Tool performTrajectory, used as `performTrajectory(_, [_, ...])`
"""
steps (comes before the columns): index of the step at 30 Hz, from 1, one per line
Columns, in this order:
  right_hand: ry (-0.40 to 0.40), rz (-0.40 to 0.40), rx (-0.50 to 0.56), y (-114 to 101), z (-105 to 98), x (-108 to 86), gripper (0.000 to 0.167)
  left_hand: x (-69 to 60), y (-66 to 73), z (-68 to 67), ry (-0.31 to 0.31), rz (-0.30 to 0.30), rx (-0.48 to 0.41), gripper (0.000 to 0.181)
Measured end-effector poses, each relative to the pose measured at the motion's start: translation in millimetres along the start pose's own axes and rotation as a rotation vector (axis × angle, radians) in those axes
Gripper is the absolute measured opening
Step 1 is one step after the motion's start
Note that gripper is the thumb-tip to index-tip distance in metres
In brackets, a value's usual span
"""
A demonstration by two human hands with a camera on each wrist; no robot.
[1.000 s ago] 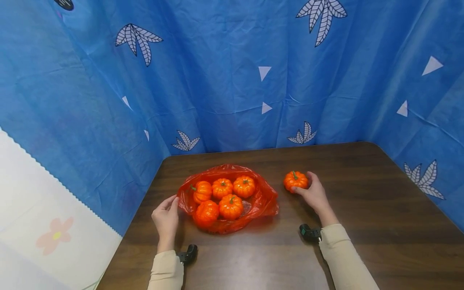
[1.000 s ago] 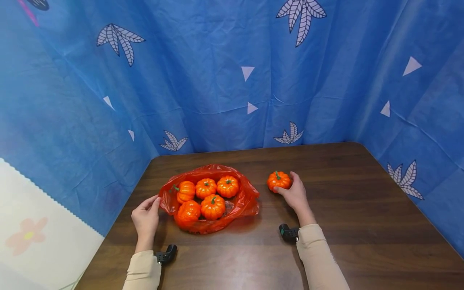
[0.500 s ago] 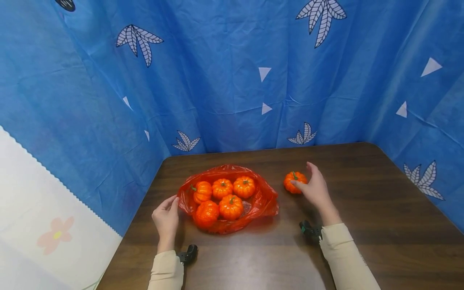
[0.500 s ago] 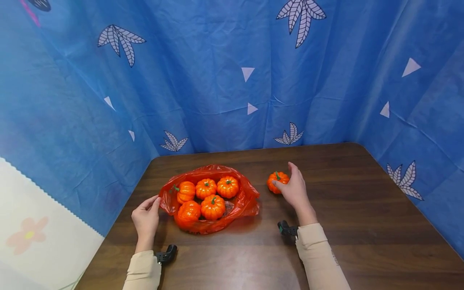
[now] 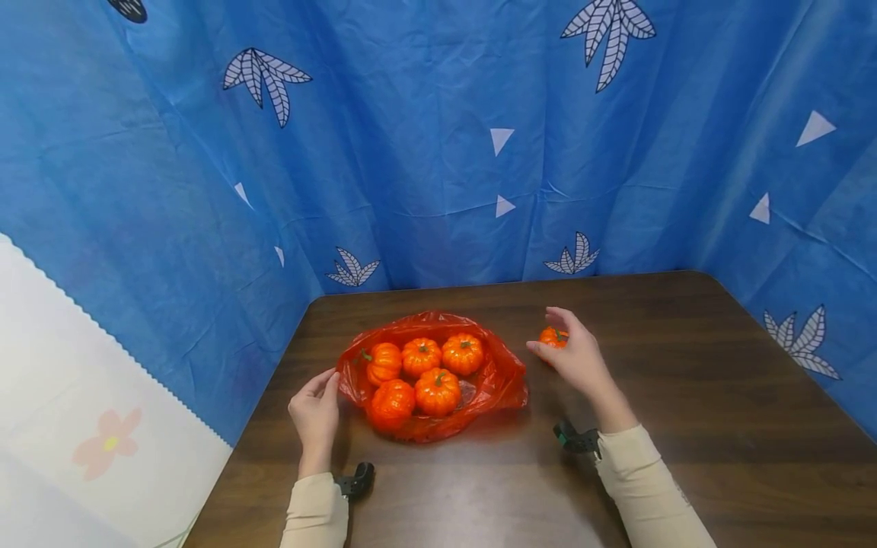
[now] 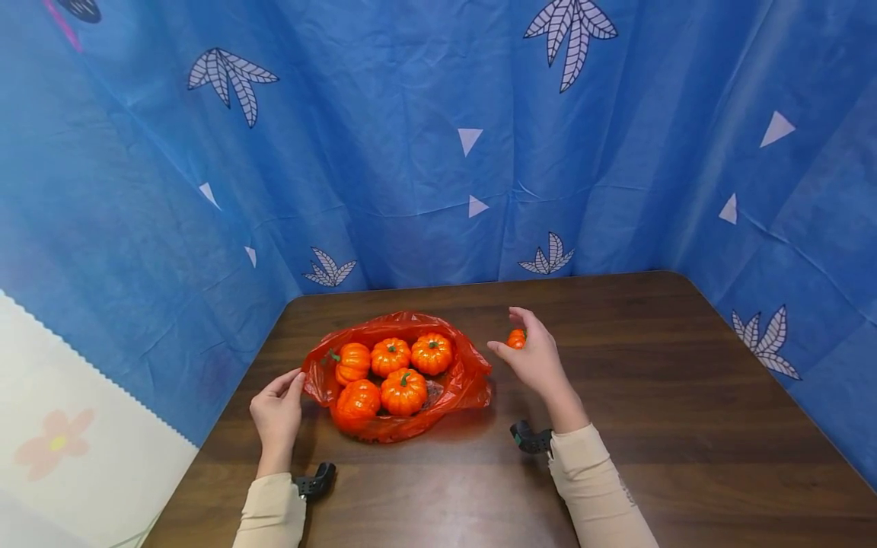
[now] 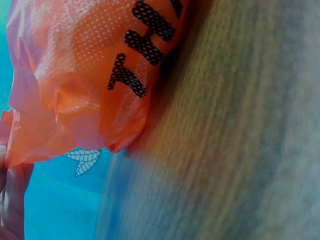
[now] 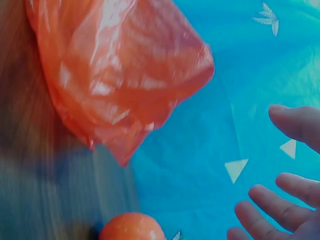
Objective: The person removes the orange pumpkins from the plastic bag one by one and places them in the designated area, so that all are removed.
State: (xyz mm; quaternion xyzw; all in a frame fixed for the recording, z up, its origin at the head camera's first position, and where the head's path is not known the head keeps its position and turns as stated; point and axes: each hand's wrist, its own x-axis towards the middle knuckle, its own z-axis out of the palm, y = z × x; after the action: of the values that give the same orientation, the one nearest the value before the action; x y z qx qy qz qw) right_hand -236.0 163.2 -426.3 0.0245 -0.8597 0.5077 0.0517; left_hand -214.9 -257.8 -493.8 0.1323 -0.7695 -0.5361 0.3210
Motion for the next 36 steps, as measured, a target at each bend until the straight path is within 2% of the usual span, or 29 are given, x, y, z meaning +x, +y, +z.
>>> performTrajectory(4, [-0.032, -0.03, 0.023, -6, 4, -2.6, 0.072, 0.2, 0.0, 0.2, 0.004, -0.002, 0.003, 0.023])
performTrajectory(11, [-0.068, -0.142, 0.063, -15, 13, -6.7, 0.065, 0.5, 0.6, 0.6, 0.002, -0.015, 0.007, 0.022])
performTrajectory(18, [-0.14, -0.135, 0.056, -23, 27, -10.8, 0.058, -0.3, 1.6, 0.1, -0.004, -0.023, 0.025, 0.022])
performTrajectory(23, [-0.177, -0.165, 0.076, -28, 38, -13.7, 0.055, -0.6, 2.1, 0.0, -0.001, -0.022, 0.028, 0.021])
performTrajectory(29, [-0.193, -0.19, 0.081, -35, 48, -15.1, 0.053, -0.4, 1.9, 1.5, 0.002, -0.006, 0.018, 0.021])
performTrajectory(36, [-0.218, -0.198, 0.08, -41, 59, -16.7, 0.052, -1.6, 2.2, 1.0, -0.003, -0.021, 0.013, 0.022])
